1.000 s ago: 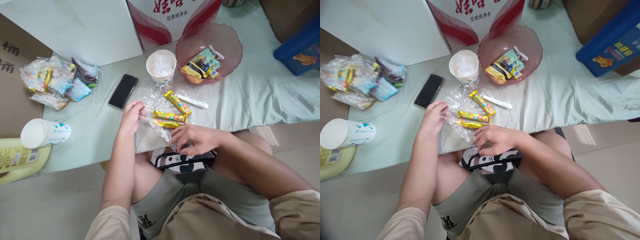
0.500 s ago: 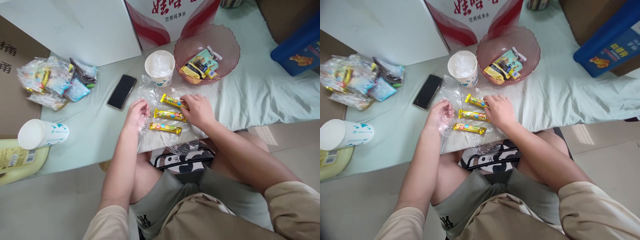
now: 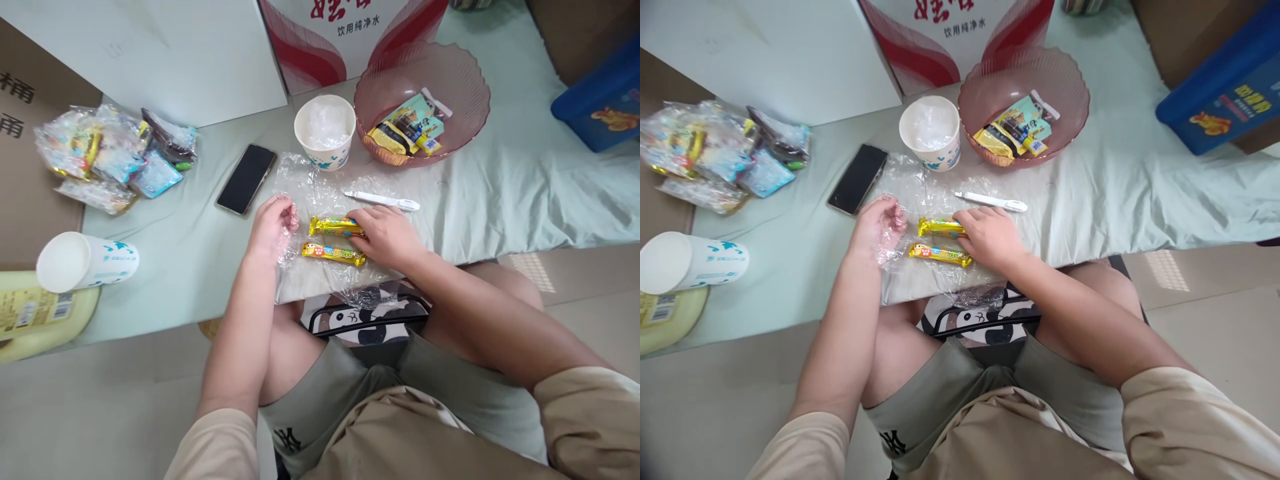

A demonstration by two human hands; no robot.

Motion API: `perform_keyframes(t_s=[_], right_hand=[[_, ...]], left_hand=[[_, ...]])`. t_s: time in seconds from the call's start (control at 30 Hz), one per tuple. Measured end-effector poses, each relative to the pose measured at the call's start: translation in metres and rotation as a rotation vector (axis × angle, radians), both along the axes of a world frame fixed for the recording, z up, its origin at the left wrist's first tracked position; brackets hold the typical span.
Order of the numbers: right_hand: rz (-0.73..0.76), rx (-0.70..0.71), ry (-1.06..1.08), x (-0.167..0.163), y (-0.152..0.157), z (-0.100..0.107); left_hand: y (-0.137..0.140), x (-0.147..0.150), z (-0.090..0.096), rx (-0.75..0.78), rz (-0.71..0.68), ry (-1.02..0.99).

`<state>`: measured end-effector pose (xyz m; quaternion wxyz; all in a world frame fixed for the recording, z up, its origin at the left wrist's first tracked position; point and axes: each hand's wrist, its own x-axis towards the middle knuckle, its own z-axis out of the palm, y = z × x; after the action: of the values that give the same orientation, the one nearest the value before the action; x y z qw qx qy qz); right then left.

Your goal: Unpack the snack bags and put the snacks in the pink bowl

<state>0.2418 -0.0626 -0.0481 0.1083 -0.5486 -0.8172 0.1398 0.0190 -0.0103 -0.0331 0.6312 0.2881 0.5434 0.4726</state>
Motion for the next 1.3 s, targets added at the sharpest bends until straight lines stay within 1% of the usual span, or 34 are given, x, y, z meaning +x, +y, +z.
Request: perform_keyframes(t_s=[0.13,0.23,0.4,0.57,0.63,0.73,0.83,0.9,1.0,1.07,1.1,1.13,1.2,1.23,1.3], right_hand=[[0.027,0.047,0.108,0.000,-0.009,0.007],[0.076,0.034,0.093,-0.009,-0.024,0.012],[0.091,-0.048,-0.033,-0.022,-0.036,0.015],[0.092,-0.166,-0.055,-0.021,-0.035,0.017],[0.084,-0.184,-0.018,-0.018,-0.034,0.018],[0.039,-0.163,0.108,-0.007,-0.034,0.023],[-0.036,-0.090,0.288,0.010,-0.034,0.033],[-0.113,0.004,0.366,0.026,-0.030,0.041],[-0.268,0.181,0.346,0.053,-0.005,0.055],[-0.408,0.240,0.254,0.070,0.026,0.066],[-0.499,0.248,0.188,0.078,0.045,0.070],[-0.588,0.240,0.118,0.085,0.065,0.075],[-0.647,0.146,-0.039,0.097,0.103,0.080],[-0.630,0.106,-0.081,0.101,0.120,0.082],[-0.604,0.014,-0.089,0.106,0.143,0.084]], left_hand=[[0.000,-0.001,0.000,0.022,0.025,-0.002],[0.001,-0.001,-0.002,0.014,0.022,0.007],[0.005,0.000,-0.002,0.000,0.025,0.020],[0.005,0.003,0.002,-0.028,0.047,0.018],[0.004,0.003,0.003,-0.027,0.060,0.029],[0.004,0.004,0.002,-0.017,0.080,0.040],[0.003,0.003,0.001,0.005,0.072,0.053],[0.003,0.002,0.000,0.000,0.061,0.048],[0.002,0.001,0.001,-0.021,0.054,0.036],[0.002,0.000,0.002,-0.013,0.038,0.033],[0.002,0.000,0.002,-0.004,0.022,0.029],[0.002,0.000,0.003,0.008,0.007,0.025],[0.001,0.001,0.004,0.023,-0.004,0.023],[0.001,0.001,0.004,0.022,-0.004,0.027],[0.001,0.002,0.004,0.016,0.002,0.040]])
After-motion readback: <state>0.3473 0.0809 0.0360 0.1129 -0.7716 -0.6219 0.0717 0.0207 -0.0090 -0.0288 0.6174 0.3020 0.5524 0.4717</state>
